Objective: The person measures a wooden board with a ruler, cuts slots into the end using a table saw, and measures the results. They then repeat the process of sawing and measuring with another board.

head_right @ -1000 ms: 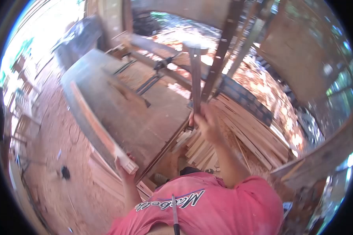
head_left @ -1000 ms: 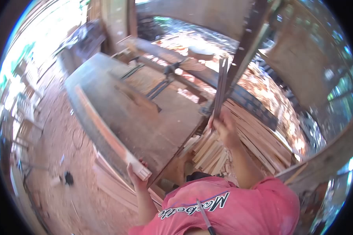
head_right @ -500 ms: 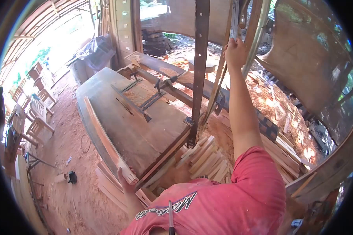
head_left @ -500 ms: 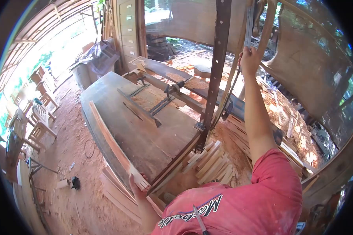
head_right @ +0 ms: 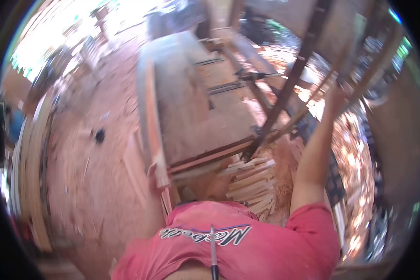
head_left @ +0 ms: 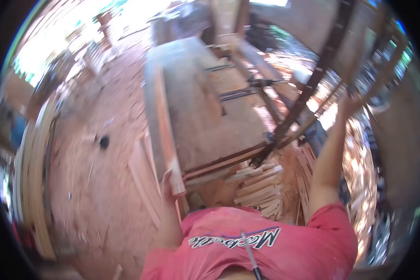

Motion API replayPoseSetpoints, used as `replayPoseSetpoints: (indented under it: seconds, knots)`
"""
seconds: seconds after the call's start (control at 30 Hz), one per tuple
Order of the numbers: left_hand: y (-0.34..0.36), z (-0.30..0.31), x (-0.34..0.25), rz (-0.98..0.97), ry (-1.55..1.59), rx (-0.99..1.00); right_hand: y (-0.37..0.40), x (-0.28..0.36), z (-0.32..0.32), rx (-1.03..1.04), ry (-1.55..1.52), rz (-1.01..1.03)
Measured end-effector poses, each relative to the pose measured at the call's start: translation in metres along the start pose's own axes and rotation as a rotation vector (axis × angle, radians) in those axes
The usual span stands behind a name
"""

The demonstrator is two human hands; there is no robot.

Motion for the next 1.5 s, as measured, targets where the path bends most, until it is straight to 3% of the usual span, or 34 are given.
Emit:
replayPoseSetpoints:
  seconds: [0.03, 0.1, 0.13, 0.17, 0.2, 0.23, 0.27, 0.3, 0.37, 0.47, 0.53, 0.63, 0.73, 0.8, 0.83, 0.93, 0.97, 1.0, 1.03, 1.1, 1.13, 1.2, 1.27, 1.33, 1.37, 1.4, 1.43, 1.47, 1.5]
  knots:
    - [0.011, -0.001, 0.000, 0.040, -0.065, 0.002, 0.022, -0.029, -0.002, 0.055, -0.186, -0.090]
    - [0.028, 0.014, -0.005, -0.142, -0.490, -0.135, 0.091, -0.096, -0.004, 0.159, -0.318, -0.246]
    - [0.047, 0.010, -0.012, -0.171, -0.727, -0.301, 0.145, -0.100, 0.008, 0.211, -0.245, -0.341]
    - [0.070, 0.003, -0.017, -0.184, -0.721, -0.347, 0.195, -0.137, 0.010, 0.267, 0.069, -0.322]
    - [0.090, -0.007, -0.029, -0.180, -1.142, -0.339, 0.262, -0.134, 0.015, 0.360, -0.313, -0.552]
    - [0.112, -0.027, -0.038, -0.146, -1.563, -0.317, 0.319, -0.148, 0.024, 0.572, -0.163, -0.627]
    - [0.134, -0.060, -0.049, 0.004, -1.676, -0.376, 0.371, -0.146, 0.037, 0.786, 0.079, -0.499]
    - [0.147, -0.055, -0.041, 0.016, -1.678, -0.417, 0.444, -0.182, 0.029, 0.906, -0.204, -0.653]
    - [0.181, -0.052, -0.032, -0.149, -2.038, -0.466, 0.537, -0.134, 0.055, 1.389, -0.194, -0.857]
    - [0.223, -0.048, -0.031, -0.155, -2.066, -0.525, 0.603, -0.019, 0.102, 2.086, -0.122, -1.137]
    - [0.244, -0.044, -0.027, -0.185, -2.023, -0.563, 0.641, 0.004, 0.103, 2.428, -0.151, -0.971]
    - [0.268, -0.045, -0.026, -0.242, -1.853, -0.606, 0.662, 0.048, 0.091, 2.519, -0.099, -0.959]
    - [0.295, -0.036, -0.019, -0.132, -1.761, -0.691, 0.676, 0.087, 0.081, 2.534, -0.047, -0.999]
    - [0.320, -0.026, -0.012, -0.068, -1.831, -0.677, 0.688, 0.102, 0.079, 2.481, -0.092, -1.247]
    - [0.336, -0.018, -0.009, -0.068, -1.818, -0.693, 0.696, 0.109, 0.082, 2.495, -0.078, -1.230]
    - [0.387, -0.006, -0.012, -0.218, -1.857, -0.752, 0.724, 0.118, 0.098, 2.417, -0.351, -1.416]
    - [0.402, 0.002, -0.010, -0.002, -1.679, -0.790, 0.739, 0.112, 0.106, 2.351, -0.298, -1.499]
    - [0.426, 0.012, 0.000, 0.203, -1.475, -0.842, 0.761, 0.093, 0.106, 2.368, -0.333, -1.350]
    - [0.451, 0.026, 0.012, 0.220, -1.422, -0.929, 0.784, 0.072, 0.118, 2.387, -0.300, -1.380]
    - [0.492, 0.066, 0.059, 0.318, -1.409, -0.798, 0.775, 0.094, 0.194, 2.476, -0.174, -1.424]
    - [0.519, 0.079, 0.078, 0.294, -1.395, -0.789, 0.793, 0.078, 0.213, 2.426, -0.134, -1.359]
    - [0.578, 0.105, 0.116, 0.322, -1.271, -0.819, 0.817, 0.054, 0.265, 2.607, 0.119, -1.189]
    - [0.632, 0.115, 0.140, 0.336, -1.174, -0.812, 0.850, 0.037, 0.330, 2.578, 0.294, -1.256]
    - [0.676, 0.105, 0.165, 0.482, -1.113, -0.672, 0.898, -0.019, 0.371, 2.516, 0.579, -1.162]
    - [0.696, 0.101, 0.178, 0.512, -1.022, -0.673, 0.916, -0.039, 0.399, 2.617, 0.693, -1.075]
    - [0.713, 0.097, 0.197, 0.541, -0.936, -0.670, 0.933, -0.061, 0.428, 2.580, 0.855, -1.057]
    - [0.727, 0.089, 0.225, 0.481, -0.886, -0.796, 0.942, -0.074, 0.460, 2.529, 0.997, -1.058]
    - [0.740, 0.085, 0.248, 0.432, -0.838, -0.916, 0.952, -0.084, 0.489, 2.496, 1.056, -0.942]
    - [0.753, 0.069, 0.232, 0.517, -0.676, -0.902, 0.959, -0.096, 0.516, 2.453, 1.114, -0.831]
Point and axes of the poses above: each hand's wrist, its own y-axis away from the middle knuckle, its own z-axis out of the back of the hand, x = y × z, the point moved 6 cm from there along -y, towards the middle knuckle, and after that the axes turned 15 degrees about -z, right-handed, at the moved point
